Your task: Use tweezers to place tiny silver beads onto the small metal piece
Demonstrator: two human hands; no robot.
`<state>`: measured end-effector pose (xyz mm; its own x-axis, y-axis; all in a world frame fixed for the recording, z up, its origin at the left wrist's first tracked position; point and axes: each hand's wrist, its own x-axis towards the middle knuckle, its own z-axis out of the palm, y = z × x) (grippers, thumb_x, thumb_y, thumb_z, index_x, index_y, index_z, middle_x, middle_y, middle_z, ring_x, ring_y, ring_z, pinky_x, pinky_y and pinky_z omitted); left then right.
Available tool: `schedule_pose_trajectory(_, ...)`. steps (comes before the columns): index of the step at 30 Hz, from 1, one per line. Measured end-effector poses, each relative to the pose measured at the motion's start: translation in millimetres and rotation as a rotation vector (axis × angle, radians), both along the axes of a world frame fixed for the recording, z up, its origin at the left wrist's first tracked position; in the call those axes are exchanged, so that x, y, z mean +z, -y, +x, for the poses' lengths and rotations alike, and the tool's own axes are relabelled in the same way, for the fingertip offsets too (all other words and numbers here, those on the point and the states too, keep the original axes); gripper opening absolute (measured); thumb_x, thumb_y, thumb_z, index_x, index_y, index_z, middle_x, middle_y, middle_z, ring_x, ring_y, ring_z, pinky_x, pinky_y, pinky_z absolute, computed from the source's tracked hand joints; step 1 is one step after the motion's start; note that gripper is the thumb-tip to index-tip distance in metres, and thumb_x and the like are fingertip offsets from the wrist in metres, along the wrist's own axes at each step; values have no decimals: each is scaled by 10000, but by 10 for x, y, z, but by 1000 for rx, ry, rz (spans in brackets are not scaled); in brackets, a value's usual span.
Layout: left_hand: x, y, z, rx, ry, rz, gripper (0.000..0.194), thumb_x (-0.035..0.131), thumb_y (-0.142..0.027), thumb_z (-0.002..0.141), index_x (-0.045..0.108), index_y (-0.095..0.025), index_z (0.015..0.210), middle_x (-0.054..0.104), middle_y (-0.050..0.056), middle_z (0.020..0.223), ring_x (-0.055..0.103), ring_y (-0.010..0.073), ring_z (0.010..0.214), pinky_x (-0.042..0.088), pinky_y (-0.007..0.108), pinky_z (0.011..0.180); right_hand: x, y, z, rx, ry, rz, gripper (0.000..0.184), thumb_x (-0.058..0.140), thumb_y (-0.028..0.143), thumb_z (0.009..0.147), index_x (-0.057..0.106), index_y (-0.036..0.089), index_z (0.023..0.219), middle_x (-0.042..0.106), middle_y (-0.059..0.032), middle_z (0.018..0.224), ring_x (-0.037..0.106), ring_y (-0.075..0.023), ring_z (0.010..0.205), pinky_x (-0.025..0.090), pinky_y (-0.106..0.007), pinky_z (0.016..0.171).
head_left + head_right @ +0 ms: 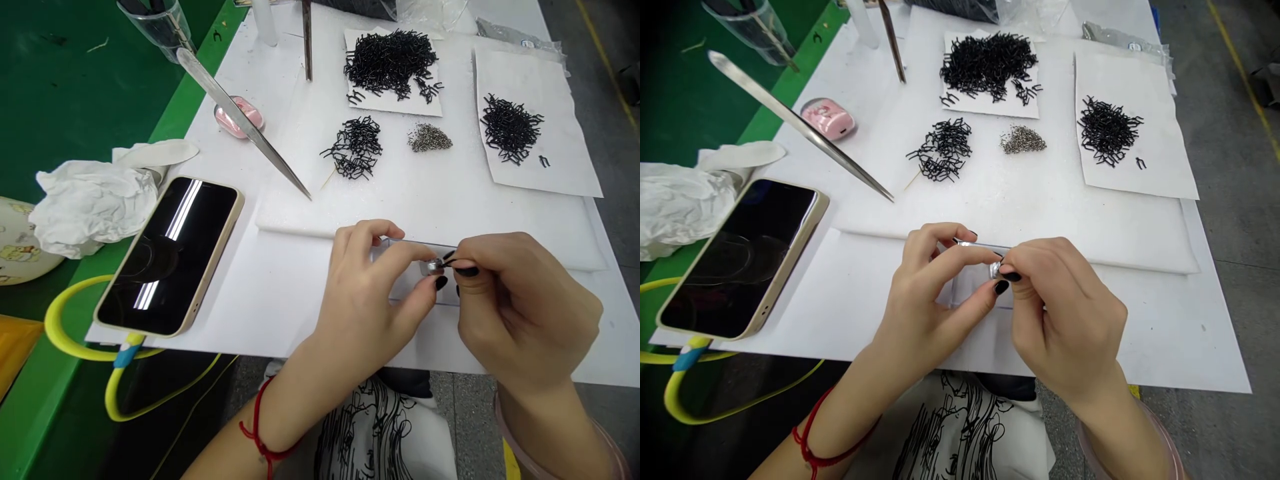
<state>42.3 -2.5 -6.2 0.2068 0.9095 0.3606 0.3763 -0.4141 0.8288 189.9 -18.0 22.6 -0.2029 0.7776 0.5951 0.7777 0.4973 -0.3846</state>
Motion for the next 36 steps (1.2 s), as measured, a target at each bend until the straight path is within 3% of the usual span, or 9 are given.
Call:
schedule_pose_trajectory(25, -2, 3, -4, 4, -39, -19, 152, 660, -240, 863, 696, -234, 1010, 566, 71, 1094, 524, 222, 1062, 475, 387, 922, 0, 0, 9, -18, 34, -8, 314, 472, -42, 883, 553, 258, 930, 609, 22, 764, 581, -166, 704, 397, -326, 579)
schedule_pose_trajectory(31, -5, 2, -1, 2, -30, -17, 155, 658, -239, 862, 697, -229, 1012, 563, 76, 1093, 515, 219, 1085, 464, 382, 941, 1, 16, 8, -17, 23, -20, 285, 482, -53, 876, 563, 218, 913, 602, 10, 763, 570, -151, 719, 412, -309, 616)
schedule_pose_trajectory(36, 0, -3, 6, 2, -33, -8, 153, 651, -234, 865, 703, -209, 1007, 565, 88, 1086, 520, 223, 1060, 462, 373, 927, -25, -30, 17, 28, 8, 30, 260, 544, -49, 837, 581, 205, 883, 604, 23, 728, 576, -137, 669, 391, -281, 547)
